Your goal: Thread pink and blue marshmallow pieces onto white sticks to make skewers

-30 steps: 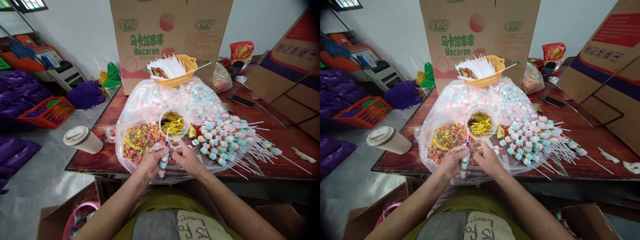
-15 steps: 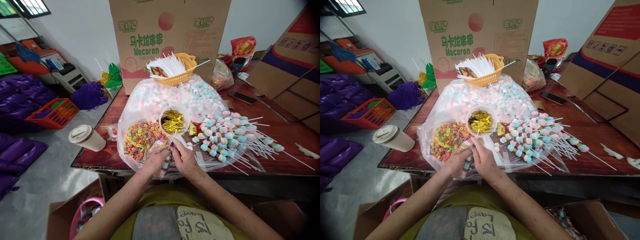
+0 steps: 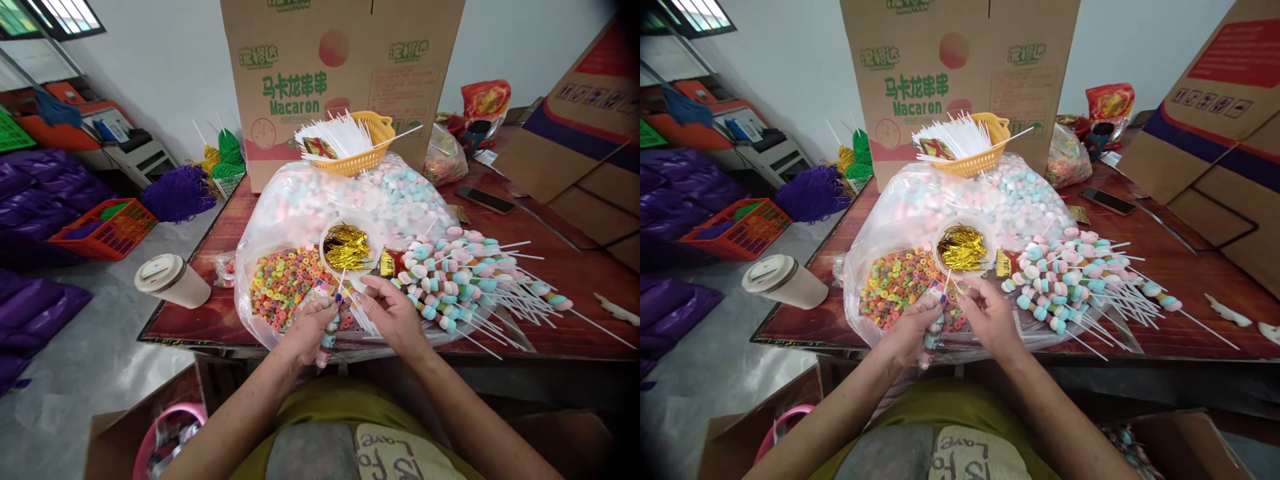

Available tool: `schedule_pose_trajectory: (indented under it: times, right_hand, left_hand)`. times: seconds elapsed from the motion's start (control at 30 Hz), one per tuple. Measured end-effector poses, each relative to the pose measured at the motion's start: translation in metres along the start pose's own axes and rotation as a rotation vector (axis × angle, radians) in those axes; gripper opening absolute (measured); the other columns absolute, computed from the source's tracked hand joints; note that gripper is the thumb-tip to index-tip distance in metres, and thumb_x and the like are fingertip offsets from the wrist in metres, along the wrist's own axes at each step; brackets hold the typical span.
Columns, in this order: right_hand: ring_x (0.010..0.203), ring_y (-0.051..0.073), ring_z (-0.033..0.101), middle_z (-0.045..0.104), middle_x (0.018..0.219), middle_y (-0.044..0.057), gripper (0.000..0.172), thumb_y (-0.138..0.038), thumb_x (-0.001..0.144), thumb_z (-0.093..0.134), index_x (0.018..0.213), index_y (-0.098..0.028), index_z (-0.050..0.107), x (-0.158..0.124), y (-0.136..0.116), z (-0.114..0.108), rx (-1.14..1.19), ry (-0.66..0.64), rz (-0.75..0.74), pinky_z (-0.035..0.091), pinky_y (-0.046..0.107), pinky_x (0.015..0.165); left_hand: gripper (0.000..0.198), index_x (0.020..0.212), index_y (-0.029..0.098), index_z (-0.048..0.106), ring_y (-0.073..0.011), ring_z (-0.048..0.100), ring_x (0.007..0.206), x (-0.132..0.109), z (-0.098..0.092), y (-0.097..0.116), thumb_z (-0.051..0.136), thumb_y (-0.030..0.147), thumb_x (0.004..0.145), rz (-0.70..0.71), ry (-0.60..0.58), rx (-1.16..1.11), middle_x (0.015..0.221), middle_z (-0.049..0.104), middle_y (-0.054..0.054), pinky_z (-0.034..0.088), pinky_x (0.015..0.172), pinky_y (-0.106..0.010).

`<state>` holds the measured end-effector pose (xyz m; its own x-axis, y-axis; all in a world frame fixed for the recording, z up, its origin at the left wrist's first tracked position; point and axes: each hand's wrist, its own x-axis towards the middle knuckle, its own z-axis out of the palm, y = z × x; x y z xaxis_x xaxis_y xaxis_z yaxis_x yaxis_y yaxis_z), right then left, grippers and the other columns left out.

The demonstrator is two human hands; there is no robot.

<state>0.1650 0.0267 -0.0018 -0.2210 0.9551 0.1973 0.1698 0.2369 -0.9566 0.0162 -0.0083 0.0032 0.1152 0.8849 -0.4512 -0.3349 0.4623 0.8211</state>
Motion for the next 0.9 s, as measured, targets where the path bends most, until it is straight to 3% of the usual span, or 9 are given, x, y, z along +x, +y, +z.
schedule_pose_trajectory:
  times: [0.07,0.13,0.23,0.33,0.43,0.63,0.77,0.9]
  right_hand:
    - [0.054,0.010,0.049,0.058,0.065,-0.001,0.028,-0.039,0.082,0.053,0.095,-0.016,0.060,0.007,-0.001,-0.007,-0.039,-0.224,0.050,0.039,0.022,0.049]
    - [0.055,0.010,0.049,0.057,0.062,0.000,0.025,-0.034,0.085,0.047,0.075,-0.016,0.061,0.010,0.000,-0.007,-0.161,-0.361,-0.002,0.038,0.022,0.053]
    - [0.060,0.012,0.047,0.053,0.061,0.002,0.026,-0.024,0.083,0.043,0.059,-0.017,0.050,0.007,0.006,0.003,-0.335,-0.258,-0.117,0.035,0.024,0.058]
    - [0.058,0.013,0.041,0.049,0.061,0.001,0.019,-0.023,0.080,0.043,0.062,-0.019,0.044,0.000,0.013,0.014,-0.373,-0.145,-0.123,0.031,0.025,0.056]
    - [0.055,0.012,0.038,0.046,0.057,-0.001,0.024,-0.027,0.084,0.039,0.061,-0.020,0.039,-0.003,0.018,0.017,-0.361,-0.080,-0.111,0.030,0.024,0.053]
    - [0.051,0.010,0.037,0.040,0.050,-0.004,0.033,-0.035,0.087,0.039,0.057,-0.020,0.039,0.004,0.016,0.008,-0.315,-0.037,-0.052,0.030,0.022,0.049]
    - [0.061,0.012,0.048,0.053,0.062,0.000,0.027,-0.033,0.088,0.040,0.072,-0.018,0.056,0.001,0.002,-0.004,-0.258,-0.087,-0.108,0.038,0.023,0.056]
    - [0.060,0.011,0.050,0.057,0.066,0.000,0.029,-0.021,0.088,0.035,0.104,-0.017,0.060,-0.007,-0.009,-0.005,-0.192,-0.389,-0.115,0.041,0.024,0.059]
  left_hand:
    - [0.033,0.073,0.014,0.057,-0.0029,0.034,0.038,0.000,-0.001,0.001,0.066,0.045,0.067,-0.010,-0.043,0.037,0.059,0.050,0.003,0.024,0.030,-0.013]
    - [0.031,0.067,0.014,0.056,-0.0028,0.033,0.038,0.001,-0.001,0.001,0.062,0.043,0.070,-0.011,-0.061,0.099,0.054,0.047,0.004,0.025,0.032,-0.013]
    - [0.026,0.067,0.014,0.054,-0.0033,0.033,0.037,0.001,0.000,0.001,0.056,0.039,0.074,-0.031,-0.020,0.246,0.051,0.045,0.004,0.022,0.032,-0.013]
    - [0.024,0.080,0.016,0.057,-0.0037,0.037,0.037,0.002,0.001,0.002,0.054,0.039,0.077,-0.009,0.042,0.392,0.060,0.052,0.004,0.021,0.030,-0.013]
    - [0.034,0.094,0.017,0.057,-0.0035,0.037,0.034,0.002,0.001,0.002,0.059,0.044,0.074,0.021,0.102,0.447,0.061,0.054,0.005,0.022,0.030,-0.015]
    - [0.035,0.079,0.013,0.063,-0.0065,0.047,0.041,0.004,0.002,-0.004,0.073,0.041,0.059,0.030,0.074,0.051,0.054,0.057,0.002,0.036,0.040,-0.018]
    - [0.031,0.072,0.012,0.061,-0.0057,0.047,0.041,0.010,0.001,-0.009,0.076,0.033,0.055,0.068,0.202,-0.088,0.052,0.058,0.002,0.036,0.042,-0.017]
    - [0.021,0.072,0.014,0.058,-0.0082,0.049,0.041,0.014,0.004,-0.012,0.069,0.029,0.062,0.093,0.132,-0.117,0.050,0.058,0.003,0.039,0.044,-0.020]
